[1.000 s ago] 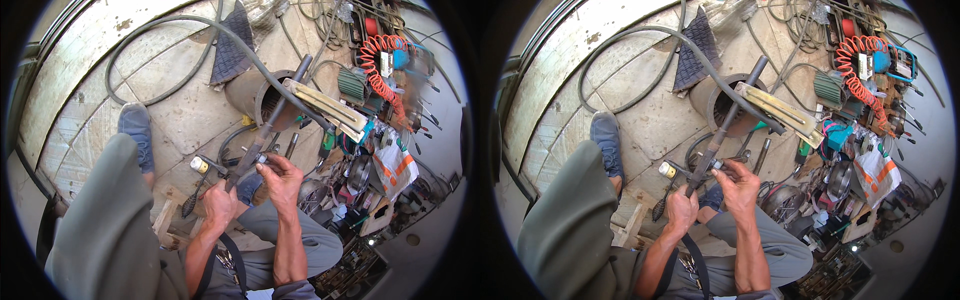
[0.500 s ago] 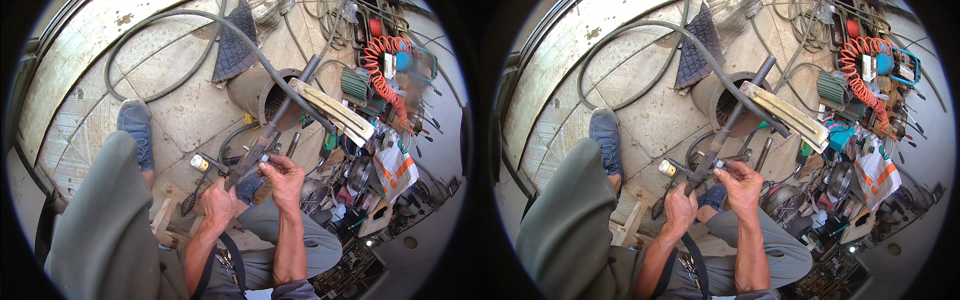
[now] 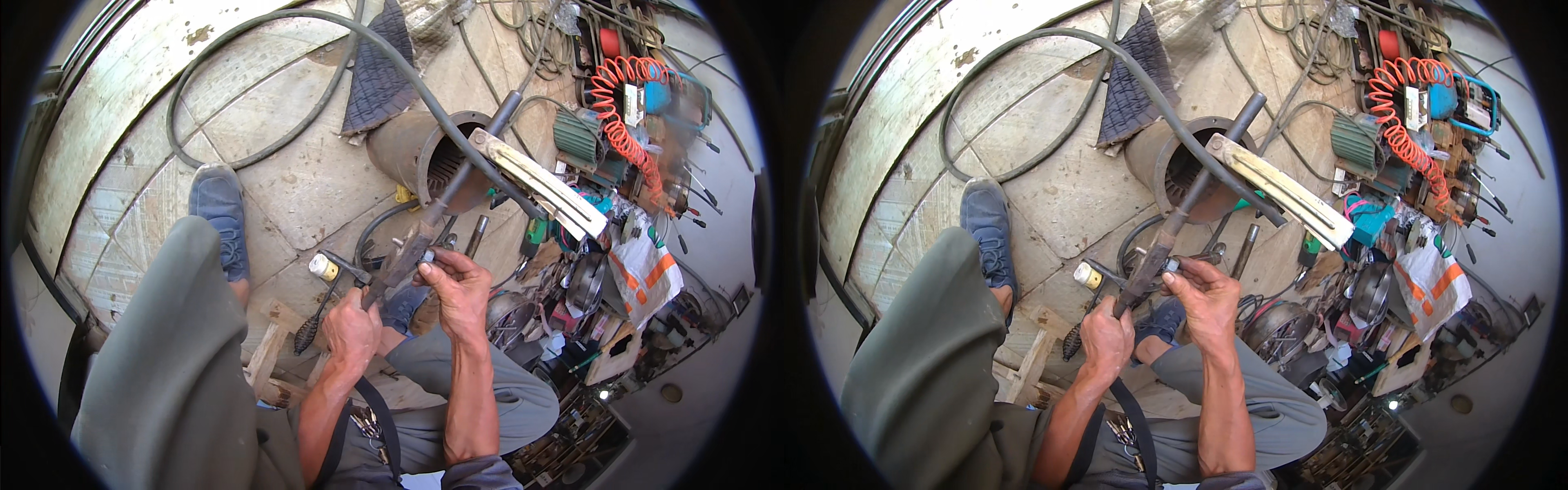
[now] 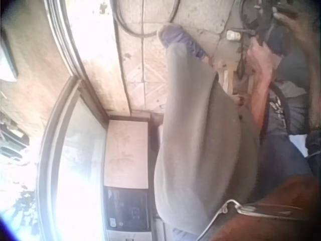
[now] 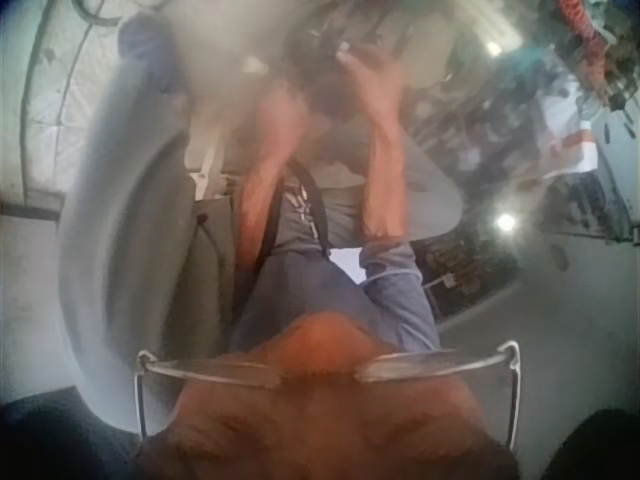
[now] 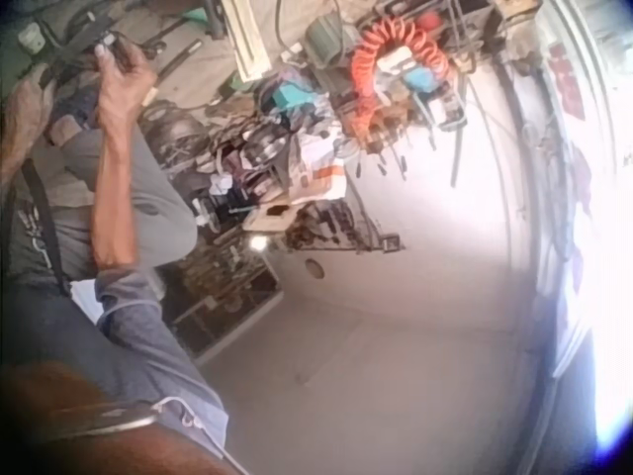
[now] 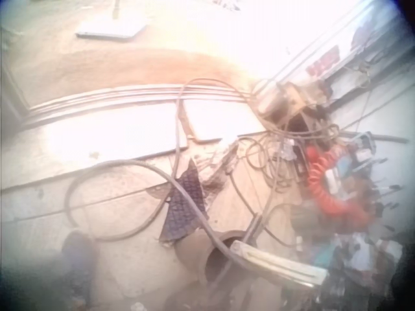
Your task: The person sits on the floor of a workshop and uses pliers and a hammer to adjust and shape a cylindrical metal part. They repeatedly grip, bend, and strike the metal component while surrounded by various tools and equipment.
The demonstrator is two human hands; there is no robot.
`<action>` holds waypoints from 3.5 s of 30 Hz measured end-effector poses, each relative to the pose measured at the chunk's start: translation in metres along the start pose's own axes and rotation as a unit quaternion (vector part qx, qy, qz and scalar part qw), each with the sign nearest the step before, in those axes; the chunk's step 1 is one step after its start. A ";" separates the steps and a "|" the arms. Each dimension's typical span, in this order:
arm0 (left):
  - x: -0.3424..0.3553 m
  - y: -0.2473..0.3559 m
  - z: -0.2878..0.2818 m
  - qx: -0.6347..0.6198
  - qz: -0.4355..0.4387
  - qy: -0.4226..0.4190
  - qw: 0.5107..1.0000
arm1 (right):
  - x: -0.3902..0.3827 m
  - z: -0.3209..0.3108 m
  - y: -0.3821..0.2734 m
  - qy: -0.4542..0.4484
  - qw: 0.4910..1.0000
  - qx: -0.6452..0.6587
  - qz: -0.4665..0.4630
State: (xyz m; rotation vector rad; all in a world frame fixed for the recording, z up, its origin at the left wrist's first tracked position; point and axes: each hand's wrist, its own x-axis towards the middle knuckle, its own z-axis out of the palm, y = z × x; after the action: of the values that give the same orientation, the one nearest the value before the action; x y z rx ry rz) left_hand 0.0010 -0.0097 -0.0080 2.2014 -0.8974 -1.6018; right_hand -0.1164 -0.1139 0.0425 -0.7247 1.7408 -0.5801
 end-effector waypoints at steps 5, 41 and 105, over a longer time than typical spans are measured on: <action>0.001 -0.005 0.005 0.000 0.008 -0.001 1.000 | 0.000 0.002 -0.003 -0.012 1.000 0.023 0.010; -0.006 -0.004 0.007 -0.125 -0.022 -0.052 0.991 | -0.018 -0.028 0.052 0.026 0.983 0.182 0.015; 0.012 0.114 -0.076 -0.085 0.329 0.132 0.931 | -0.115 0.042 0.120 0.039 0.993 -0.112 -0.015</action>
State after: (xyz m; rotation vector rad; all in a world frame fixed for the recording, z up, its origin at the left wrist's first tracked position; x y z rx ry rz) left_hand 0.0371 -0.1158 0.0722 1.6775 -1.1915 -0.9946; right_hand -0.0741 0.0506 0.0232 -0.8969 1.8909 -0.4426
